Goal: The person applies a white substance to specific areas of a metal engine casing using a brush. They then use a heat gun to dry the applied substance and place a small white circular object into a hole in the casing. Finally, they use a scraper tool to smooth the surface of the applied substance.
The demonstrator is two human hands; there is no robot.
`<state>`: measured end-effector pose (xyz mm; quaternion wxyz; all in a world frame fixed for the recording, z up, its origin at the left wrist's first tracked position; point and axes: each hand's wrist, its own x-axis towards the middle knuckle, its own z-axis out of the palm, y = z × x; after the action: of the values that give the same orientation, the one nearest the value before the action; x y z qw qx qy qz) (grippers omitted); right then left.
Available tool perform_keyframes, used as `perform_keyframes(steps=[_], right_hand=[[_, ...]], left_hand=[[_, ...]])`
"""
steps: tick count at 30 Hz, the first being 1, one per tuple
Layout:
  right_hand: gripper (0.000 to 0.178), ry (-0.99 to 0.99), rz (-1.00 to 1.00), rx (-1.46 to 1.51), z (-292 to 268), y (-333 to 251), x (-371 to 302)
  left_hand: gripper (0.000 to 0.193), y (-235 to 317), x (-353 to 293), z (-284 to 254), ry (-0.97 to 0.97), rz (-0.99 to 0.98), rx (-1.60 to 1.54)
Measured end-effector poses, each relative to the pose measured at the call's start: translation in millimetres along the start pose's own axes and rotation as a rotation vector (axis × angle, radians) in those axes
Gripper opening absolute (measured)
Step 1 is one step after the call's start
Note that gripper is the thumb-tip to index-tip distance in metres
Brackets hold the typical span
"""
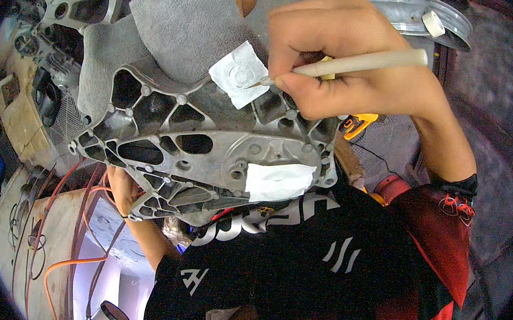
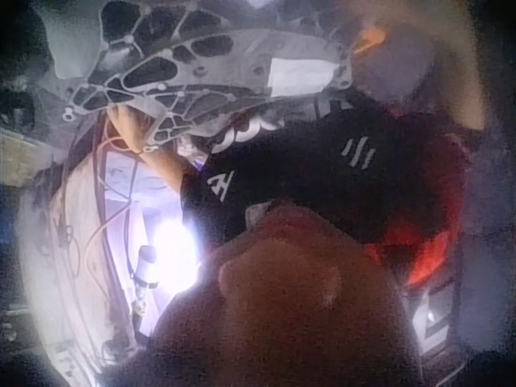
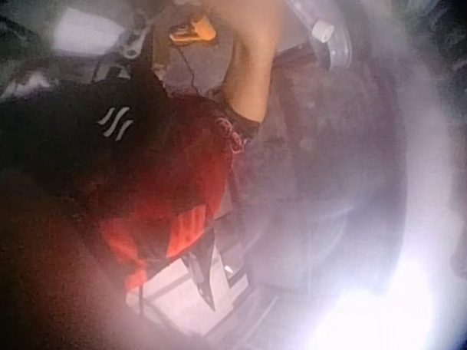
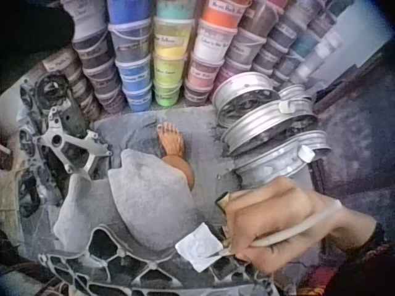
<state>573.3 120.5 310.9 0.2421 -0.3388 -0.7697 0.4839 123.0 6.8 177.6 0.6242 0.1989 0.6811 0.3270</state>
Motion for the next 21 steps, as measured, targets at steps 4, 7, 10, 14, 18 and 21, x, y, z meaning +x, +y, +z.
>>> perform_keyframes(steps=[4, 7, 10, 14, 18, 21], right_hand=[[0.009, -0.013, 0.007, -0.068, 1.1, -0.3, -3.2], [0.010, 0.004, -0.024, -0.097, 3.1, 0.1, -2.9], [0.010, 0.000, 0.000, -0.088, 2.5, -1.0, -5.0], [0.010, 0.029, 0.004, -0.085, 4.3, -0.7, -6.6], [0.010, 0.058, -0.014, -0.098, 7.5, -0.2, -6.4], [0.010, 0.061, -0.010, -0.107, 7.7, -1.2, -6.9]], left_hand=[[0.033, -1.8, -0.1, 0.2, 0.026, 0.017, 0.025], [0.031, -3.3, 1.1, -2.7, 0.034, 0.022, 0.054], [0.033, -1.6, 0.8, -3.6, 0.021, 0.004, 0.054], [0.034, -1.3, 1.5, -0.5, 0.052, -0.003, 0.019], [0.034, -2.8, 2.8, -4.9, 0.041, -0.013, 0.043], [0.034, -0.9, 1.5, -2.2, 0.029, -0.013, 0.019]])
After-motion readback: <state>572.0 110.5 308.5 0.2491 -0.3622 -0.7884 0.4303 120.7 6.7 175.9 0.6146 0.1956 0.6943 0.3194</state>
